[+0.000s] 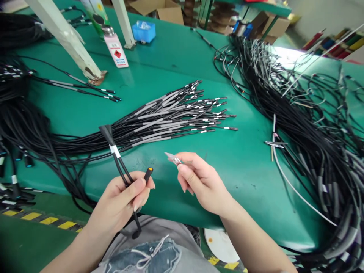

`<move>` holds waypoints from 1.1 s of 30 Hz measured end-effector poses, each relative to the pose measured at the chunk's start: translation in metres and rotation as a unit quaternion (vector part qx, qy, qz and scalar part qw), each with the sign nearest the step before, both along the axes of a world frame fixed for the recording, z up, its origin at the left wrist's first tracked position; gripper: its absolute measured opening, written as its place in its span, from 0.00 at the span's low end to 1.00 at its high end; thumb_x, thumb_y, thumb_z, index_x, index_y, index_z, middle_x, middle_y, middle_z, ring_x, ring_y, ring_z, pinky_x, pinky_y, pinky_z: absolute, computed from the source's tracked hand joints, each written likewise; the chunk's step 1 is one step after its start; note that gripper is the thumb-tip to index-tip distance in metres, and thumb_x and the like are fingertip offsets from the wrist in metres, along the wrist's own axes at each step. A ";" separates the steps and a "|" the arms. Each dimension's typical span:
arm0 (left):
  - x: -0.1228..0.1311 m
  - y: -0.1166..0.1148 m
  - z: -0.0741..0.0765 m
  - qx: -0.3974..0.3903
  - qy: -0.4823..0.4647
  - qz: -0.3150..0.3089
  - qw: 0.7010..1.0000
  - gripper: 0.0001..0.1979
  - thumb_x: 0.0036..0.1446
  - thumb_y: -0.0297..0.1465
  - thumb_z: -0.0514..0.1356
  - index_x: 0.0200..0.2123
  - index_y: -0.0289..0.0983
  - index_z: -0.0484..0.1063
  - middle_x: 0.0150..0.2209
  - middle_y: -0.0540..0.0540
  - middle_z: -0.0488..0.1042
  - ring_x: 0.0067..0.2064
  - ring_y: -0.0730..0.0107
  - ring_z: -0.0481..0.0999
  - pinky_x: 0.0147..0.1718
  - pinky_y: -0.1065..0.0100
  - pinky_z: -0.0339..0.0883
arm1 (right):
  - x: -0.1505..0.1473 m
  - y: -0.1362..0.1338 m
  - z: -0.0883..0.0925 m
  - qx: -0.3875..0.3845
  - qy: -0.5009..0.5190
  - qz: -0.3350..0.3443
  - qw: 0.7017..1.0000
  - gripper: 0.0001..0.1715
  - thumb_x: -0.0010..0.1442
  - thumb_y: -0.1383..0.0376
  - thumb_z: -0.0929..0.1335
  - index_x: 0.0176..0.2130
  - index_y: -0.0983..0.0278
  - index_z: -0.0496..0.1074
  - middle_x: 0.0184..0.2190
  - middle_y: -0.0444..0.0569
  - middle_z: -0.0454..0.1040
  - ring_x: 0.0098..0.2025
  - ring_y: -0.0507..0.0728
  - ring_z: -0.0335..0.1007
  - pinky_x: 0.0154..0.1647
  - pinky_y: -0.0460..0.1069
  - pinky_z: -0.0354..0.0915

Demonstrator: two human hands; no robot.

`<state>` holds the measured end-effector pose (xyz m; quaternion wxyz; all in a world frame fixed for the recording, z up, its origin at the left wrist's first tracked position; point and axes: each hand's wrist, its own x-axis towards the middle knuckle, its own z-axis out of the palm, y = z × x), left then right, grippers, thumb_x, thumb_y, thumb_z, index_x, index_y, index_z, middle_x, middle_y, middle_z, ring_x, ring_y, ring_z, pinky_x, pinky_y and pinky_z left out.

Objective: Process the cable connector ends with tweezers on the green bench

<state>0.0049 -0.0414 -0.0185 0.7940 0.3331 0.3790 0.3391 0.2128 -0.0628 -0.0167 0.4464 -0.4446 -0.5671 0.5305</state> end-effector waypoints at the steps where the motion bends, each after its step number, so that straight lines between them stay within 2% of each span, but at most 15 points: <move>1: 0.000 -0.001 0.000 0.005 0.000 -0.010 1.000 0.16 0.55 0.44 0.66 0.30 0.36 0.79 0.14 0.54 0.63 0.18 0.81 0.56 0.20 0.72 0.44 | 0.000 0.000 -0.001 0.008 -0.021 -0.010 1.000 0.12 0.72 0.64 0.61 0.51 0.53 0.70 0.27 0.40 0.68 0.24 0.46 0.60 0.24 0.41 0.60; 3: 0.000 -0.002 -0.001 0.016 0.001 -0.027 1.000 0.15 0.56 0.44 0.65 0.30 0.36 0.79 0.14 0.54 0.64 0.18 0.81 0.55 0.19 0.72 0.44 | -0.001 0.000 -0.001 0.016 -0.046 -0.022 0.999 0.13 0.71 0.65 0.62 0.52 0.54 0.70 0.34 0.43 0.71 0.30 0.47 0.65 0.29 0.42 0.64; 6: 0.001 -0.003 -0.004 0.035 0.017 -0.045 0.998 0.15 0.58 0.43 0.64 0.31 0.36 0.79 0.14 0.54 0.65 0.18 0.81 0.55 0.20 0.72 0.47 | -0.002 0.002 0.000 0.042 -0.066 -0.023 0.997 0.18 0.70 0.65 0.63 0.58 0.53 0.68 0.35 0.43 0.72 0.34 0.48 0.69 0.33 0.43 0.67; 9: 0.001 -0.004 -0.005 0.058 0.035 -0.056 0.996 0.15 0.60 0.43 0.63 0.31 0.37 0.79 0.15 0.55 0.66 0.19 0.81 0.57 0.22 0.73 0.51 | -0.004 0.004 0.002 0.077 -0.084 -0.001 0.994 0.15 0.68 0.64 0.66 0.54 0.56 0.72 0.39 0.45 0.76 0.38 0.49 0.72 0.38 0.44 0.69; 17: 0.003 -0.006 -0.006 0.085 0.077 -0.062 0.991 0.12 0.60 0.41 0.63 0.30 0.38 0.77 0.16 0.56 0.69 0.21 0.79 0.63 0.29 0.72 0.59 | -0.007 0.003 0.003 0.128 -0.114 0.004 0.985 0.12 0.65 0.69 0.69 0.49 0.60 0.74 0.39 0.45 0.79 0.38 0.50 0.75 0.38 0.43 0.70; 19: 0.004 -0.006 -0.006 0.088 0.083 -0.059 0.991 0.13 0.61 0.41 0.63 0.29 0.38 0.76 0.16 0.55 0.69 0.20 0.79 0.62 0.30 0.72 0.60 | -0.007 0.003 0.004 0.135 -0.116 -0.001 0.984 0.11 0.65 0.69 0.69 0.48 0.61 0.75 0.37 0.45 0.79 0.36 0.50 0.75 0.36 0.44 0.70; 23: 0.004 -0.007 -0.005 0.087 0.092 -0.059 0.990 0.14 0.61 0.41 0.62 0.28 0.38 0.76 0.15 0.55 0.69 0.19 0.78 0.59 0.28 0.70 0.60 | -0.008 0.003 0.004 0.151 -0.118 -0.007 0.981 0.10 0.65 0.69 0.69 0.48 0.62 0.75 0.36 0.45 0.78 0.34 0.49 0.74 0.34 0.43 0.69; 33: 0.002 -0.008 -0.006 0.078 0.071 -0.092 0.990 0.15 0.63 0.42 0.60 0.32 0.38 0.77 0.15 0.55 0.66 0.19 0.79 0.56 0.24 0.71 0.54 | -0.009 0.004 0.003 0.190 -0.104 0.008 0.976 0.11 0.64 0.73 0.69 0.47 0.63 0.74 0.40 0.45 0.80 0.37 0.48 0.74 0.38 0.42 0.70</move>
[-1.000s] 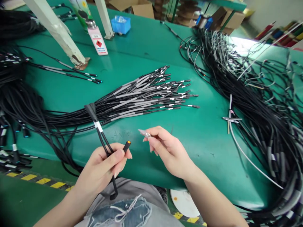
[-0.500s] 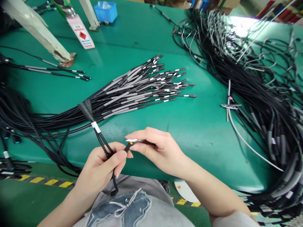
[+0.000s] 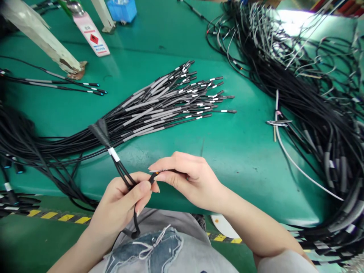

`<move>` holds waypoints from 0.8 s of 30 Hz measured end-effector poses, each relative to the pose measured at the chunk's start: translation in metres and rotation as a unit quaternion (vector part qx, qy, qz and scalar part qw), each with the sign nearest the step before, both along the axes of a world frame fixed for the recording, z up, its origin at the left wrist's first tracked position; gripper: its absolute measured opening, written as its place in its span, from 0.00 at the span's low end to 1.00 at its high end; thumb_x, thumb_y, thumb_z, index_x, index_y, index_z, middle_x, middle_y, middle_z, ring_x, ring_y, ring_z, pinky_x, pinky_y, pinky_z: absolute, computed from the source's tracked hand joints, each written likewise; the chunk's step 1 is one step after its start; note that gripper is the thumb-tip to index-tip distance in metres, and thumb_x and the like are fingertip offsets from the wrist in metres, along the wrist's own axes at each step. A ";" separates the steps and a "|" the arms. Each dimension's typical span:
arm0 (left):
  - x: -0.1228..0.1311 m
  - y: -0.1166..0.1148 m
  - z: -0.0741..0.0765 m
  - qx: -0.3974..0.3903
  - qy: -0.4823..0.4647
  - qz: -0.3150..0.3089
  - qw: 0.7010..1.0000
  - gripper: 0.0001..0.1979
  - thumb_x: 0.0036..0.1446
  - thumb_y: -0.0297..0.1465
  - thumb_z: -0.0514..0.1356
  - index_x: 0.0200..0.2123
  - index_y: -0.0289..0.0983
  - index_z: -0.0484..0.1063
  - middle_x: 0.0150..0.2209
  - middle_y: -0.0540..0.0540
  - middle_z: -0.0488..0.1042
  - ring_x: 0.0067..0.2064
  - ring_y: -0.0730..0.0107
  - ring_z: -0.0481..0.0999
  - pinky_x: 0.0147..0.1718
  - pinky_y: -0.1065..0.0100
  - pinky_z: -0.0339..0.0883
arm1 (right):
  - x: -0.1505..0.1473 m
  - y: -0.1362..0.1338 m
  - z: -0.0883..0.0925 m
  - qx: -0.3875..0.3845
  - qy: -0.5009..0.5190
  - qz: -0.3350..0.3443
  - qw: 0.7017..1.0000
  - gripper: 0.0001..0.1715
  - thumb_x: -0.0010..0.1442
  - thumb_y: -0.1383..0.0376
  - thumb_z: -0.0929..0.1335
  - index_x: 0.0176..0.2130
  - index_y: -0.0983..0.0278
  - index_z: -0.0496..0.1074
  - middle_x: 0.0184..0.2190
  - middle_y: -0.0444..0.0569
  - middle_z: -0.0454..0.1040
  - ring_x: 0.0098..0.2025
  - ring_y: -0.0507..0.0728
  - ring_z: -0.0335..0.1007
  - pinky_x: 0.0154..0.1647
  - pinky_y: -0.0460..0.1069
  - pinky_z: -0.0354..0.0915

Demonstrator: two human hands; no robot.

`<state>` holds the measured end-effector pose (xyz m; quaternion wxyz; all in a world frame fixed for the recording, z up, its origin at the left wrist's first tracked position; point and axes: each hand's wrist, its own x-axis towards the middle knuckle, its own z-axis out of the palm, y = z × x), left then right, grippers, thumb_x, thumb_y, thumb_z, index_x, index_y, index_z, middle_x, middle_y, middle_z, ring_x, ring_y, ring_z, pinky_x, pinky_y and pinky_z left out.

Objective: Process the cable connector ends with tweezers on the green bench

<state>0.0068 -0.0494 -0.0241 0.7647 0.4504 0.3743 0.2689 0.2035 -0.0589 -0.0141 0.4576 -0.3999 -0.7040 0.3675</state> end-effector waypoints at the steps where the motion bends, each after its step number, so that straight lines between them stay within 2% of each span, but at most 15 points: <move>1: 0.000 0.000 0.001 -0.006 -0.007 -0.009 1.000 0.15 0.63 0.42 0.59 0.32 0.38 0.77 0.15 0.55 0.65 0.19 0.79 0.56 0.24 0.71 0.53 | 0.000 0.000 0.000 0.006 0.003 0.004 1.000 0.11 0.65 0.73 0.68 0.47 0.63 0.74 0.40 0.46 0.80 0.37 0.48 0.74 0.38 0.42 0.70; 6: 0.000 0.002 0.005 -0.030 -0.021 -0.033 0.999 0.17 0.64 0.42 0.58 0.31 0.36 0.76 0.15 0.55 0.62 0.19 0.80 0.54 0.22 0.71 0.49 | 0.000 0.000 0.000 0.022 0.020 0.015 0.999 0.10 0.65 0.72 0.68 0.47 0.63 0.74 0.38 0.46 0.80 0.36 0.49 0.74 0.37 0.44 0.70; 11: 0.000 0.002 0.007 -0.026 -0.013 -0.029 0.999 0.17 0.63 0.42 0.59 0.31 0.37 0.76 0.15 0.55 0.62 0.19 0.79 0.53 0.22 0.70 0.48 | 0.002 0.000 0.000 -0.011 0.017 -0.010 1.000 0.11 0.64 0.70 0.70 0.48 0.63 0.74 0.33 0.45 0.77 0.30 0.48 0.70 0.28 0.43 0.66; 15: 0.000 0.002 0.007 -0.022 -0.015 -0.036 0.999 0.17 0.64 0.43 0.58 0.31 0.37 0.77 0.15 0.55 0.62 0.19 0.79 0.53 0.22 0.70 0.49 | 0.002 0.001 0.000 0.001 0.016 0.023 1.000 0.13 0.65 0.73 0.68 0.49 0.62 0.73 0.40 0.46 0.79 0.37 0.49 0.73 0.36 0.44 0.69; 20: 0.000 0.002 0.008 -0.060 -0.039 -0.049 0.996 0.17 0.64 0.42 0.58 0.30 0.36 0.76 0.14 0.56 0.58 0.18 0.81 0.51 0.20 0.70 0.45 | 0.002 0.000 -0.001 0.012 0.045 0.047 0.998 0.13 0.65 0.74 0.67 0.48 0.63 0.74 0.38 0.47 0.79 0.37 0.49 0.73 0.39 0.44 0.70; 24: -0.001 0.001 0.007 -0.084 -0.048 -0.054 0.994 0.18 0.63 0.44 0.58 0.30 0.36 0.75 0.15 0.55 0.59 0.18 0.81 0.51 0.19 0.70 0.43 | 0.002 0.000 0.000 -0.002 0.037 0.030 0.999 0.12 0.65 0.72 0.69 0.48 0.63 0.73 0.40 0.47 0.79 0.33 0.49 0.72 0.31 0.43 0.68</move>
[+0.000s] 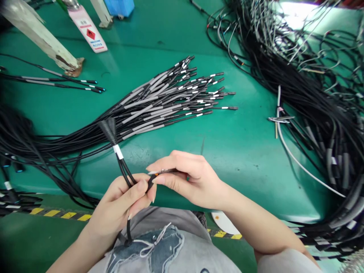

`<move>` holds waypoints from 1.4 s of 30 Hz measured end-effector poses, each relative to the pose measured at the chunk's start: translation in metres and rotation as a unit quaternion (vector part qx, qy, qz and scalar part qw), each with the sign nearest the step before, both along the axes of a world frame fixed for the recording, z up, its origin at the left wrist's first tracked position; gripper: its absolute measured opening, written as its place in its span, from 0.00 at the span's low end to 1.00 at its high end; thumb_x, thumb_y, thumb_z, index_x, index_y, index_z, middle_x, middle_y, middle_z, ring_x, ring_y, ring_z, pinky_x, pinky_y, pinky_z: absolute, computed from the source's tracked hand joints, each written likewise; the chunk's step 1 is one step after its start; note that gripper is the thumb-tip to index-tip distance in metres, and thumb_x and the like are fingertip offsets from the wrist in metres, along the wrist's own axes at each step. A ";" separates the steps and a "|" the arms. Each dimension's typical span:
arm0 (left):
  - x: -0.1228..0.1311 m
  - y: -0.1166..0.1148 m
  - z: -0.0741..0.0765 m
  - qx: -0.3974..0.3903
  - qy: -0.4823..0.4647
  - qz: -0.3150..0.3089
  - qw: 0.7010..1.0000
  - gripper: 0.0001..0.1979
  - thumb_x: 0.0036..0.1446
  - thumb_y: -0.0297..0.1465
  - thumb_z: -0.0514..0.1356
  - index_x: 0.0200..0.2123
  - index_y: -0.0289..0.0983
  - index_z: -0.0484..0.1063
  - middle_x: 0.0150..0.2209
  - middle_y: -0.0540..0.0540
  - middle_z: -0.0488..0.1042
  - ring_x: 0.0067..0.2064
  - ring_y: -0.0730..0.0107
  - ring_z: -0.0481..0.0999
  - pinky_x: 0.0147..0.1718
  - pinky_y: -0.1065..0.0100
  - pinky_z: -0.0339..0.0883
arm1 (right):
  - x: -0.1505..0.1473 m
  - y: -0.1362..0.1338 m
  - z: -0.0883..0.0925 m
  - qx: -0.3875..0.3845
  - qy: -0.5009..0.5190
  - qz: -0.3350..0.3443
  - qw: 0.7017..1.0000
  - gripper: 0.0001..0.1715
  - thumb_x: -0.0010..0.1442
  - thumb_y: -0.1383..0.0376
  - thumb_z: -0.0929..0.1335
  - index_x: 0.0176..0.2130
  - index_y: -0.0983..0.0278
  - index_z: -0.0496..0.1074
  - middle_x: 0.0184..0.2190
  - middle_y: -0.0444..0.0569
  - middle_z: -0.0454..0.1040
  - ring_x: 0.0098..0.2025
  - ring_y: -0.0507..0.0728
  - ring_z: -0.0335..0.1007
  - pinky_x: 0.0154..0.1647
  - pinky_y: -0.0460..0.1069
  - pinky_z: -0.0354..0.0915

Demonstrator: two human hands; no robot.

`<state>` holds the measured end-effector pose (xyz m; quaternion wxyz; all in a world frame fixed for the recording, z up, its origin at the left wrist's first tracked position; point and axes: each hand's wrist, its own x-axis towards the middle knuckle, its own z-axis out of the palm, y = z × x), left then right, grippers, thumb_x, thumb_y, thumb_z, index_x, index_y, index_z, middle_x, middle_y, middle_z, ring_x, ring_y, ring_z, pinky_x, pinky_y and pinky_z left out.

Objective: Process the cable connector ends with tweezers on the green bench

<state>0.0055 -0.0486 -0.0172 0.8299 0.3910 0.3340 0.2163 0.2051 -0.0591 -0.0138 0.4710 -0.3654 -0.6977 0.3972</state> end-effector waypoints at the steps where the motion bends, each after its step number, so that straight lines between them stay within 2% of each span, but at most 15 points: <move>1: -0.001 0.000 0.000 0.000 0.003 -0.001 1.000 0.19 0.63 0.45 0.58 0.30 0.36 0.75 0.15 0.55 0.60 0.18 0.81 0.51 0.19 0.70 0.43 | 0.000 0.000 0.000 -0.005 -0.008 -0.005 1.000 0.12 0.65 0.71 0.69 0.49 0.63 0.73 0.40 0.47 0.79 0.32 0.48 0.72 0.29 0.43 0.67; 8: -0.001 0.002 -0.002 -0.008 0.008 -0.013 1.000 0.20 0.61 0.47 0.59 0.29 0.36 0.75 0.16 0.53 0.61 0.18 0.79 0.53 0.20 0.69 0.43 | 0.000 0.002 0.001 0.020 -0.009 0.014 1.000 0.11 0.66 0.71 0.67 0.48 0.63 0.74 0.39 0.48 0.79 0.37 0.50 0.74 0.38 0.44 0.71; 13: 0.001 0.005 -0.001 -0.026 -0.022 -0.021 0.999 0.21 0.61 0.46 0.59 0.26 0.35 0.72 0.13 0.56 0.54 0.17 0.79 0.49 0.19 0.68 0.41 | -0.002 0.001 0.001 0.046 -0.006 0.006 0.999 0.11 0.66 0.72 0.67 0.47 0.62 0.74 0.38 0.47 0.79 0.35 0.50 0.73 0.36 0.45 0.71; 15: 0.002 0.005 -0.001 -0.025 -0.026 -0.021 0.999 0.21 0.61 0.46 0.59 0.25 0.35 0.71 0.12 0.57 0.53 0.17 0.79 0.48 0.19 0.68 0.40 | -0.003 0.001 0.000 0.042 -0.010 -0.010 0.999 0.10 0.66 0.70 0.68 0.48 0.62 0.74 0.37 0.47 0.79 0.33 0.50 0.72 0.32 0.44 0.69; 18: 0.001 0.004 -0.001 -0.025 -0.017 -0.015 0.999 0.20 0.61 0.45 0.59 0.26 0.35 0.72 0.14 0.56 0.56 0.16 0.80 0.47 0.19 0.68 0.39 | -0.003 0.001 -0.001 0.018 -0.017 -0.018 1.000 0.11 0.65 0.69 0.69 0.48 0.63 0.73 0.37 0.47 0.78 0.30 0.49 0.70 0.27 0.43 0.66; 20: 0.001 0.004 -0.001 -0.023 -0.016 -0.014 1.000 0.19 0.61 0.45 0.59 0.27 0.35 0.72 0.15 0.55 0.58 0.16 0.80 0.48 0.19 0.68 0.40 | -0.003 0.002 -0.001 0.022 -0.014 -0.005 1.000 0.11 0.65 0.70 0.68 0.49 0.63 0.73 0.38 0.48 0.79 0.33 0.49 0.71 0.31 0.43 0.68; 23: 0.003 0.003 0.000 -0.030 -0.026 -0.008 0.999 0.19 0.62 0.44 0.59 0.26 0.35 0.71 0.13 0.56 0.55 0.17 0.79 0.49 0.20 0.68 0.42 | -0.003 0.002 -0.001 0.041 -0.009 0.003 0.999 0.11 0.66 0.72 0.67 0.48 0.63 0.73 0.38 0.48 0.79 0.35 0.50 0.72 0.35 0.44 0.70; 26: 0.005 0.003 0.000 -0.044 -0.034 0.001 0.998 0.20 0.61 0.44 0.59 0.24 0.35 0.70 0.12 0.57 0.52 0.17 0.78 0.49 0.21 0.68 0.42 | -0.003 0.001 -0.001 0.043 -0.005 -0.002 0.999 0.11 0.66 0.72 0.67 0.47 0.62 0.74 0.36 0.48 0.79 0.32 0.50 0.71 0.32 0.45 0.69; 31: 0.005 0.003 0.000 -0.057 -0.043 0.009 0.997 0.20 0.59 0.45 0.60 0.25 0.35 0.70 0.12 0.57 0.53 0.17 0.78 0.48 0.21 0.68 0.41 | -0.003 0.000 -0.001 -0.035 0.004 -0.020 0.999 0.12 0.64 0.65 0.70 0.48 0.63 0.73 0.32 0.46 0.74 0.26 0.48 0.65 0.20 0.43 0.60; 33: 0.005 0.003 -0.001 -0.058 -0.046 0.004 0.997 0.20 0.60 0.46 0.60 0.25 0.35 0.71 0.12 0.57 0.54 0.17 0.78 0.48 0.21 0.68 0.41 | -0.003 0.001 -0.001 -0.018 -0.008 -0.014 1.000 0.11 0.65 0.66 0.70 0.48 0.63 0.73 0.33 0.46 0.76 0.26 0.48 0.65 0.22 0.43 0.61; 36: 0.005 0.003 -0.002 -0.067 -0.053 0.009 0.996 0.19 0.60 0.44 0.60 0.26 0.35 0.71 0.12 0.57 0.53 0.17 0.78 0.47 0.21 0.68 0.40 | -0.004 0.000 -0.002 0.049 -0.019 -0.009 0.999 0.11 0.66 0.71 0.68 0.48 0.62 0.73 0.36 0.47 0.78 0.32 0.50 0.70 0.30 0.45 0.67; 38: 0.006 0.003 -0.001 -0.074 -0.057 0.017 0.995 0.19 0.60 0.43 0.60 0.25 0.35 0.71 0.12 0.57 0.53 0.17 0.78 0.47 0.21 0.68 0.41 | -0.004 -0.001 -0.002 0.062 -0.007 -0.012 0.998 0.13 0.65 0.73 0.67 0.48 0.62 0.73 0.37 0.47 0.78 0.35 0.50 0.71 0.33 0.45 0.68; 39: 0.006 0.003 -0.001 -0.076 -0.058 0.019 0.995 0.19 0.60 0.43 0.60 0.25 0.35 0.71 0.12 0.57 0.53 0.17 0.78 0.48 0.21 0.68 0.41 | -0.004 -0.002 -0.002 0.040 0.004 -0.018 0.999 0.15 0.64 0.73 0.68 0.49 0.61 0.72 0.36 0.46 0.76 0.34 0.50 0.70 0.33 0.44 0.68; 42: 0.006 0.004 -0.002 -0.073 -0.064 0.008 0.995 0.19 0.61 0.43 0.61 0.26 0.34 0.72 0.12 0.57 0.54 0.17 0.79 0.48 0.21 0.68 0.40 | -0.004 -0.003 -0.002 -0.092 0.045 -0.027 0.994 0.22 0.62 0.69 0.72 0.54 0.60 0.69 0.33 0.44 0.72 0.31 0.49 0.67 0.26 0.43 0.64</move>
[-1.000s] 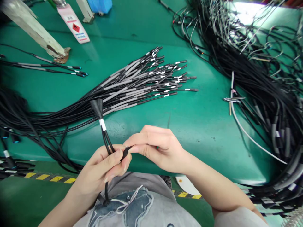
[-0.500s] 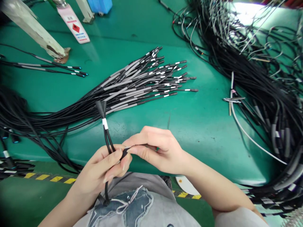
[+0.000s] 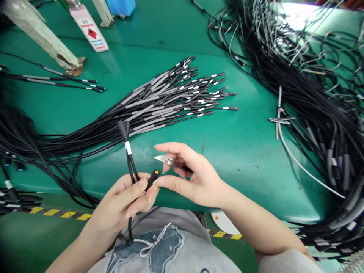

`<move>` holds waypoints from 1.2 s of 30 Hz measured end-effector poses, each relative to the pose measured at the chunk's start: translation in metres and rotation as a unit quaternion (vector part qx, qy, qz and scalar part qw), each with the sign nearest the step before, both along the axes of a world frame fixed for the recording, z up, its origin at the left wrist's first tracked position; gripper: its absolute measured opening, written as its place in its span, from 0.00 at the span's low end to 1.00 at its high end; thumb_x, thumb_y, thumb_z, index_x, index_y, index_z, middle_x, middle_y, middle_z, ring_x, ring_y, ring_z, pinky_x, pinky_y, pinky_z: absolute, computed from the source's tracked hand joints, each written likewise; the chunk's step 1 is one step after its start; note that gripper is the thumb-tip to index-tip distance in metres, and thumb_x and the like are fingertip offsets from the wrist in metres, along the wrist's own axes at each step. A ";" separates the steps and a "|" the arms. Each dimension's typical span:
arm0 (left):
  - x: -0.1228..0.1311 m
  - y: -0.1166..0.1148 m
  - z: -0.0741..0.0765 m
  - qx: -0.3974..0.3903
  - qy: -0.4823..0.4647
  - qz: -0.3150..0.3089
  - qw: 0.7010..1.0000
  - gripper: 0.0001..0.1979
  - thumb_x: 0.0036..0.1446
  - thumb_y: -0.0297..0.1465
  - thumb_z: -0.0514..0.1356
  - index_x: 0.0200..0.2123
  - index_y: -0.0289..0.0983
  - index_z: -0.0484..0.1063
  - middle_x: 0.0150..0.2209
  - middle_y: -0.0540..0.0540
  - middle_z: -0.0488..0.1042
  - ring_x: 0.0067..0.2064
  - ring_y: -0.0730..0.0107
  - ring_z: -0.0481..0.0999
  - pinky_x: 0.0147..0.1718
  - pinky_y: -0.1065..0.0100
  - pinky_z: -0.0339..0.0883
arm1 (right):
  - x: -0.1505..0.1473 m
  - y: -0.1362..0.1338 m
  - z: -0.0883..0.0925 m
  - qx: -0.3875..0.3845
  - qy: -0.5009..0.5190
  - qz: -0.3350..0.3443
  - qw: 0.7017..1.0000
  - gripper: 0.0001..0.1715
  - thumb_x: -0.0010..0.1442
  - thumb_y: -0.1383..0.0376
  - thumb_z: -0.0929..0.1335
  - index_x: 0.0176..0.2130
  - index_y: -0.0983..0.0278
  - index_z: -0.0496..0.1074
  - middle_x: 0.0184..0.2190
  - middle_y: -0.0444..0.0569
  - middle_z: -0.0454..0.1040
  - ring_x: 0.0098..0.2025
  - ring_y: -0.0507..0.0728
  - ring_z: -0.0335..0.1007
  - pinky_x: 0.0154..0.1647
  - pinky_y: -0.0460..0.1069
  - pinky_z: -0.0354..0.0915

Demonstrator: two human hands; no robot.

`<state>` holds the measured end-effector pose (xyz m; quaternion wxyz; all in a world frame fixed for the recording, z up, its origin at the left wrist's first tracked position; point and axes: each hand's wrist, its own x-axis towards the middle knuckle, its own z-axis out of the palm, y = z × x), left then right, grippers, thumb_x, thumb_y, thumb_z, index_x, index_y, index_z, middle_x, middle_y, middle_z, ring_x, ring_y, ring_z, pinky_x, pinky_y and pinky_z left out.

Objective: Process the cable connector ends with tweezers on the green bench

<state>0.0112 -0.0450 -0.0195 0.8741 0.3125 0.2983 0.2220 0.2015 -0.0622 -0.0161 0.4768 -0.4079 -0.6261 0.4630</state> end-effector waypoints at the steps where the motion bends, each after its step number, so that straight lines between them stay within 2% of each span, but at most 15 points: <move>1: 0.000 0.000 -0.001 0.002 -0.002 -0.007 1.000 0.19 0.61 0.43 0.60 0.26 0.34 0.73 0.12 0.57 0.54 0.17 0.79 0.49 0.21 0.68 0.40 | 0.000 0.000 0.000 -0.034 0.010 0.010 0.999 0.20 0.62 0.67 0.72 0.53 0.60 0.69 0.32 0.44 0.71 0.30 0.49 0.67 0.27 0.43 0.65; 4: 0.000 0.001 -0.005 0.005 0.009 -0.008 1.000 0.17 0.61 0.43 0.61 0.29 0.34 0.75 0.14 0.54 0.61 0.18 0.80 0.53 0.20 0.70 0.42 | 0.000 0.001 0.002 -0.054 0.037 0.048 0.997 0.06 0.65 0.67 0.69 0.44 0.65 0.74 0.31 0.44 0.71 0.31 0.48 0.68 0.32 0.43 0.67; 6: 0.001 0.001 -0.007 -0.003 0.027 0.018 0.999 0.15 0.56 0.43 0.66 0.31 0.36 0.75 0.18 0.52 0.69 0.19 0.80 0.57 0.20 0.72 0.44 | -0.001 0.001 0.003 -0.050 0.043 0.044 0.997 0.04 0.65 0.67 0.69 0.39 0.66 0.74 0.31 0.45 0.72 0.31 0.48 0.69 0.33 0.43 0.67; 10: 0.002 0.001 -0.006 0.000 0.068 0.062 0.996 0.16 0.47 0.40 0.72 0.27 0.36 0.72 0.20 0.50 0.73 0.20 0.79 0.63 0.20 0.74 0.50 | -0.001 0.002 0.005 -0.061 0.029 0.022 0.997 0.07 0.65 0.64 0.70 0.39 0.66 0.74 0.32 0.46 0.74 0.32 0.49 0.70 0.32 0.43 0.67; 13: 0.001 0.000 -0.002 0.015 0.084 0.078 0.993 0.14 0.48 0.38 0.72 0.26 0.35 0.73 0.19 0.51 0.74 0.20 0.80 0.65 0.21 0.76 0.53 | 0.003 0.001 0.006 -0.063 -0.013 0.007 0.998 0.14 0.70 0.62 0.64 0.48 0.65 0.74 0.31 0.45 0.73 0.32 0.48 0.70 0.33 0.43 0.67; 16: 0.001 -0.001 0.001 0.012 0.081 0.091 0.992 0.12 0.48 0.36 0.72 0.26 0.36 0.74 0.18 0.52 0.73 0.20 0.81 0.66 0.21 0.77 0.56 | 0.009 0.001 0.007 -0.032 -0.036 -0.008 0.999 0.15 0.71 0.66 0.62 0.54 0.62 0.71 0.30 0.42 0.73 0.29 0.46 0.68 0.32 0.41 0.66; 20: 0.001 -0.001 0.000 0.010 0.066 0.104 0.992 0.11 0.47 0.34 0.73 0.26 0.37 0.75 0.20 0.54 0.73 0.21 0.81 0.68 0.22 0.78 0.60 | 0.010 0.002 0.008 0.017 -0.027 0.043 0.999 0.12 0.67 0.72 0.66 0.50 0.63 0.72 0.41 0.45 0.77 0.35 0.46 0.72 0.35 0.40 0.69; 24: 0.000 -0.001 -0.003 0.026 0.058 0.105 0.992 0.09 0.49 0.33 0.72 0.27 0.37 0.76 0.19 0.55 0.73 0.22 0.82 0.70 0.25 0.79 0.64 | 0.008 0.004 0.007 0.046 -0.039 0.061 0.996 0.13 0.64 0.74 0.68 0.49 0.64 0.72 0.41 0.46 0.78 0.40 0.47 0.74 0.40 0.40 0.69; 36: -0.002 -0.002 -0.005 0.064 0.066 0.084 0.992 0.08 0.54 0.36 0.69 0.29 0.38 0.78 0.21 0.53 0.76 0.23 0.82 0.70 0.26 0.79 0.62 | 0.007 0.004 0.003 0.093 -0.043 0.047 0.994 0.11 0.65 0.75 0.67 0.47 0.65 0.73 0.39 0.46 0.79 0.37 0.47 0.73 0.40 0.42 0.69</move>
